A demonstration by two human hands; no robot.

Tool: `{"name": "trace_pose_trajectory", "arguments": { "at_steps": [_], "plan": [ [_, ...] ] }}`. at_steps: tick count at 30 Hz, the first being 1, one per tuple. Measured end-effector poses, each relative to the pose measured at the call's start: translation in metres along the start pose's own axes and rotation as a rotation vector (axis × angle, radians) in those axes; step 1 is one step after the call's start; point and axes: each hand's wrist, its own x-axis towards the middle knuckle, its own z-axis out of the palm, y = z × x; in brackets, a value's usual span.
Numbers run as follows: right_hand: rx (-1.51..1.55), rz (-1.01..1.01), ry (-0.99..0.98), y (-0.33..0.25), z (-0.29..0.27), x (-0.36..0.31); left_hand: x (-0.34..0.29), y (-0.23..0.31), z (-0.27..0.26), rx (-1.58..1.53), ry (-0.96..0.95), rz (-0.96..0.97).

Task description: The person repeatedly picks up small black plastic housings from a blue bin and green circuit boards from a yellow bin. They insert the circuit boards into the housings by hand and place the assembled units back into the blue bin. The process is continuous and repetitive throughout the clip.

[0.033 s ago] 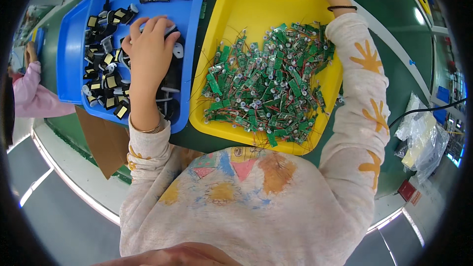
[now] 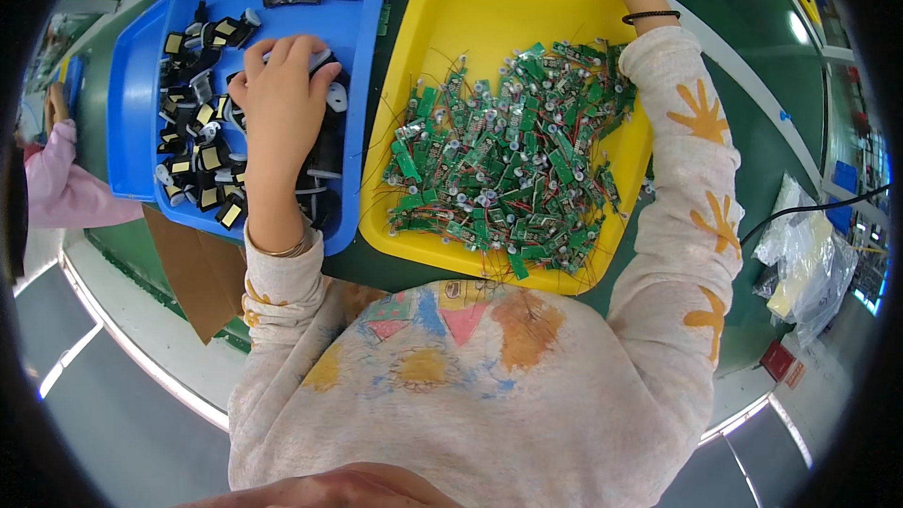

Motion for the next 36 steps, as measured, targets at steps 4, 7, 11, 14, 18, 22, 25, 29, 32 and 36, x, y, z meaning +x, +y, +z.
{"name": "trace_pose_trajectory", "arguments": {
  "at_steps": [4,7,11,14,18,22,25,29,32,36],
  "plan": [
    [0.258,-0.007,0.073,-0.041,-0.039,-0.027,0.002,0.004,-0.01,-0.115,0.026,-0.085],
    [0.393,0.005,-0.077,-0.036,-0.074,-0.068,0.005,0.013,-0.013,-0.318,0.142,-0.124],
    [-0.069,-0.084,-0.009,-0.007,-0.087,-0.124,0.002,0.023,-0.022,-0.565,0.08,-0.187],
    [-0.312,0.102,-0.108,-0.005,-0.081,-0.146,-0.001,0.028,-0.018,-0.718,0.026,-0.155],
    [-0.361,0.157,-0.104,-0.009,-0.062,-0.146,-0.001,0.039,-0.019,-0.882,-0.072,-0.153],
    [0.013,0.265,-0.201,-0.012,-0.072,-0.136,-0.004,0.041,-0.015,-1.286,-0.24,-0.151],
    [0.717,0.309,-0.226,-0.027,-0.083,-0.138,-0.007,0.045,-0.017,-1.536,-0.368,-0.172],
    [1.559,0.329,-0.317,-0.091,-0.081,-0.158,-0.013,0.054,-0.017,-1.591,-0.395,-0.132],
    [1.826,0.393,-0.358,-0.134,-0.057,-0.168,-0.016,0.06,-0.014,-1.551,-0.314,-0.093],
    [1.841,0.422,-0.333,-0.145,-0.029,-0.166,-0.014,0.06,-0.017,-1.693,-0.363,-0.171]
  ]
}}
